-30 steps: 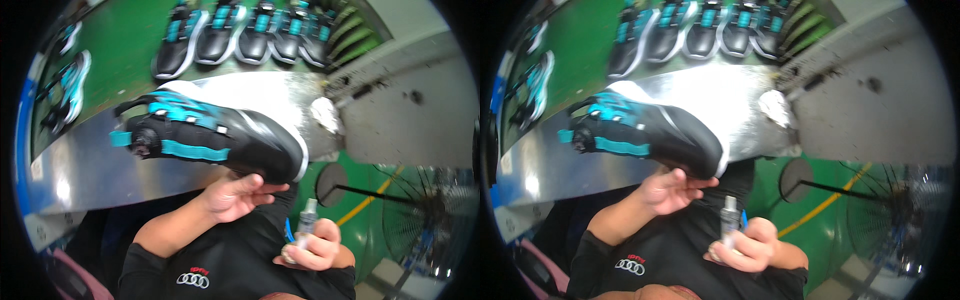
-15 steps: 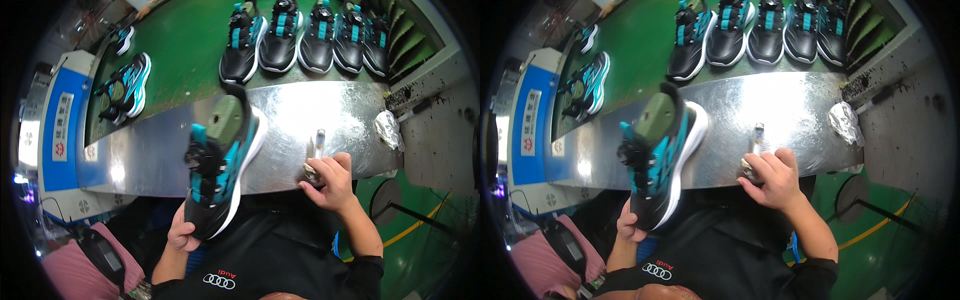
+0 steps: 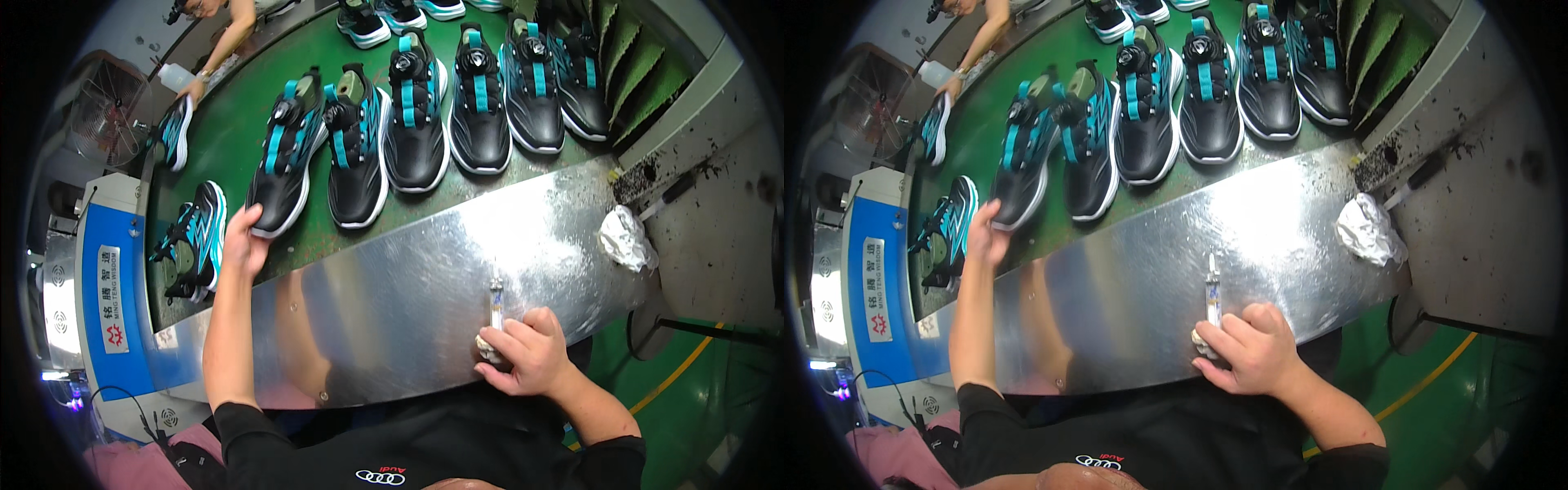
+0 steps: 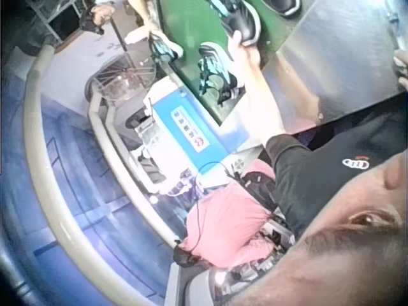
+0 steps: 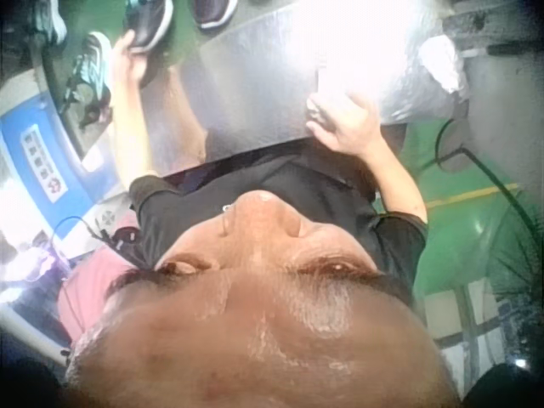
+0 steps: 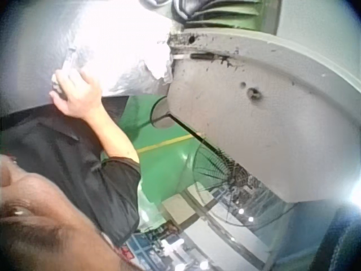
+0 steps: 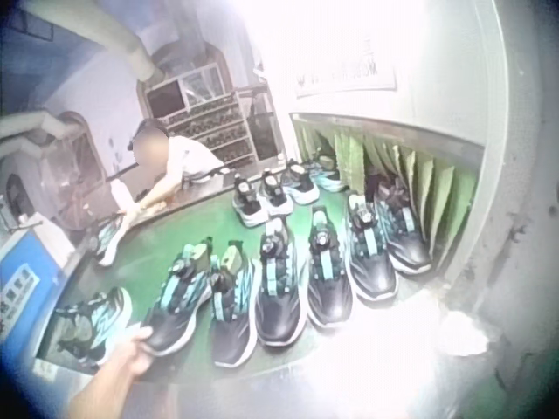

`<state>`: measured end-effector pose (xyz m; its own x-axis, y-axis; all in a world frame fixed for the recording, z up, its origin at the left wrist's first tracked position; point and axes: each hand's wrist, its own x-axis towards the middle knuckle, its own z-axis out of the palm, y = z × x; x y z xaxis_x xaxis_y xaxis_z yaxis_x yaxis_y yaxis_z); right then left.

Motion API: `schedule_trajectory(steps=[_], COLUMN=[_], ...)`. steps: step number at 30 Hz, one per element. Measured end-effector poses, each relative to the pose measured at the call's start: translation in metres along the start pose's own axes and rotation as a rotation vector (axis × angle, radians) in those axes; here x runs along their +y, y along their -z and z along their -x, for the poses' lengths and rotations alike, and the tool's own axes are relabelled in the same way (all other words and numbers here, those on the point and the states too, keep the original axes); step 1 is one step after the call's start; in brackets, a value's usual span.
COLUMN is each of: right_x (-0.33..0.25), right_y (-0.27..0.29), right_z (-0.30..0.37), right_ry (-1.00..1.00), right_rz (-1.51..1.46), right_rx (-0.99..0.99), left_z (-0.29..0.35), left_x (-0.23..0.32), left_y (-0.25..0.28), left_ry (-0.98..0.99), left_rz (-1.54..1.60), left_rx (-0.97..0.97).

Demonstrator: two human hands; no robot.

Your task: The person applies glue around the soles of shoes using a syringe applicator, refilling the syringe from a bottle, and moves the shoes along the conveyor belt.

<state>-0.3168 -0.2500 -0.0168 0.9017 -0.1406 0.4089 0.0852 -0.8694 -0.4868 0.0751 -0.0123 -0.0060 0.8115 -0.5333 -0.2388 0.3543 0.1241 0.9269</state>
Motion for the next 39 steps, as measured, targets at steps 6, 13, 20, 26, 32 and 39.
schedule_trajectory(steps=[6, 13, 20, 26, 32, 39], right_x=[-0.003, 0.001, 0.000, -0.001, -0.007, -0.005], right_y=[-0.005, -0.006, -0.009, -0.012, -0.012, -0.009], right_z=[-0.005, -0.005, -0.001, 0.000, 0.000, -0.002], right_ry=[0.018, 0.005, 0.044, 0.060, 0.064, 0.041], right_rz=[-0.016, 0.026, -0.008, 0.000, 0.004, -0.031], right_rx=[-0.005, 0.011, 0.011, 0.029, 0.100, 0.051], left_z=[-0.141, -0.014, 0.117, 0.057, 0.047, 0.181], left_x=[-0.007, -0.009, -0.015, 0.000, 0.024, -0.001], left_y=[-0.013, 0.007, 0.146, 0.117, 0.121, 0.081], left_ry=[-0.123, -0.204, -0.500, -0.456, -0.528, -0.167], left_rz=[0.249, 0.091, -0.212, -0.462, -0.543, -0.426], left_rx=[0.000, 0.195, 0.807, 0.766, 0.649, 0.485])
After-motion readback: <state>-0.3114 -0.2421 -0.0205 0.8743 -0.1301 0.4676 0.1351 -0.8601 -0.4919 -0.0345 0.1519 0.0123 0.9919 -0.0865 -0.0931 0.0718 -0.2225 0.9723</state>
